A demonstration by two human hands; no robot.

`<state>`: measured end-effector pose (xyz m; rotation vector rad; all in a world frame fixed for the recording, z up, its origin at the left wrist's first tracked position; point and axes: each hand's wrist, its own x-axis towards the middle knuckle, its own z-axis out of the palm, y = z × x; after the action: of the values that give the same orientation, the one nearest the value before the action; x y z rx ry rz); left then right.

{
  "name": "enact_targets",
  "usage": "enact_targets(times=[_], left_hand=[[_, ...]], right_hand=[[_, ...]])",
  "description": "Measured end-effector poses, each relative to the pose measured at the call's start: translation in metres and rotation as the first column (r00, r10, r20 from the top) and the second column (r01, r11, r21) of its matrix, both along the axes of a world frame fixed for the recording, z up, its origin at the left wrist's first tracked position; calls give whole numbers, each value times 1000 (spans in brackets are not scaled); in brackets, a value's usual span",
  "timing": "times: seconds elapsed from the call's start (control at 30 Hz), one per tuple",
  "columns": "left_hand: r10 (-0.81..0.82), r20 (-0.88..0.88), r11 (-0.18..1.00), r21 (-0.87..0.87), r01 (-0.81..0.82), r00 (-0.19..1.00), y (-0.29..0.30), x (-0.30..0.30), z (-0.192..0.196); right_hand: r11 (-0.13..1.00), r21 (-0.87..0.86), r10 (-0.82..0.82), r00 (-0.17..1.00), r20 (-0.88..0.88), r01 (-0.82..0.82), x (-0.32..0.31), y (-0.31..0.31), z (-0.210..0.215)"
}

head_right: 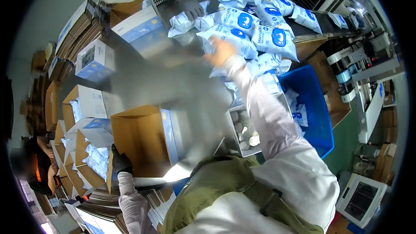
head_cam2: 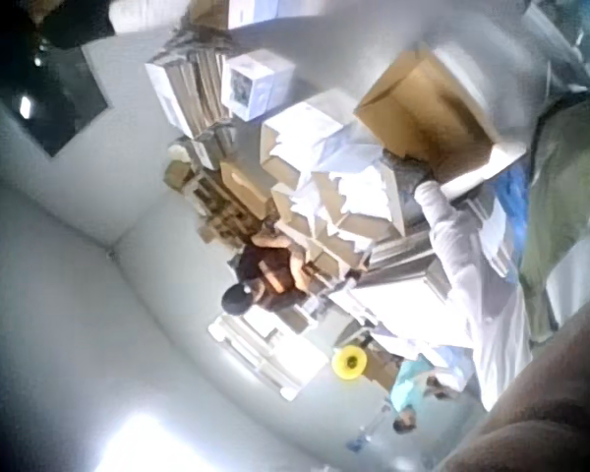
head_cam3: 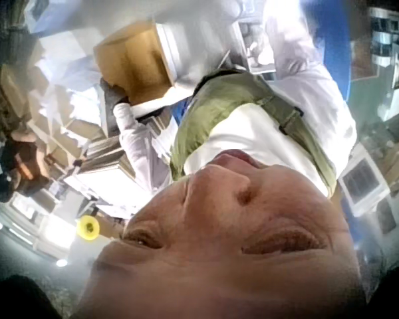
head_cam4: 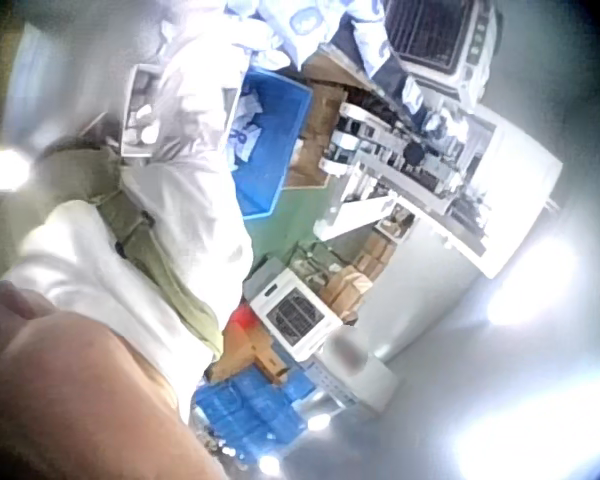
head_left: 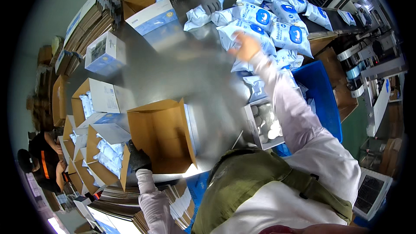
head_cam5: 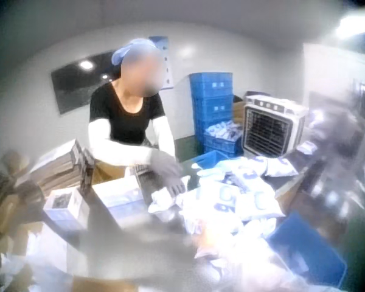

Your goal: The person packs multiple blue and white packages into cardboard boxes, adding a small white object to each box, and then closes the box flaps.

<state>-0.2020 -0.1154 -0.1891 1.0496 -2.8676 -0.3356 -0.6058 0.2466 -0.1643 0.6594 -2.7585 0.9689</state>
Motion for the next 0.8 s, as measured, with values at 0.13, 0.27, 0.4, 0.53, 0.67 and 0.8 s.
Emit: enact_targets(times=[0.13,0.27,0.4,0.53,0.67,0.8], left_hand=[[47,66,999,-24,-45,997,3,-5,3],[2,0,1000,-20,-2,1000,4,-9,-8],[35,28,989,139,-38,999,9,-29,17],[178,99,982,49,-183,979,14,-13,23],[147,42,989,23,-148,988,4,-15,17],[149,-234,986,114,-125,961,-4,-11,15]], right_hand=[[770,566,-265,955,-136,294,-63,33,-22],[839,506,-233,973,3,199,-74,56,-29],[999,-31,-38,963,-267,30,-6,44,36],[774,-523,405,914,-23,-356,90,-4,73],[607,-659,606,795,22,-444,185,-108,55],[601,-11,650,480,589,-799,252,-191,-7]])
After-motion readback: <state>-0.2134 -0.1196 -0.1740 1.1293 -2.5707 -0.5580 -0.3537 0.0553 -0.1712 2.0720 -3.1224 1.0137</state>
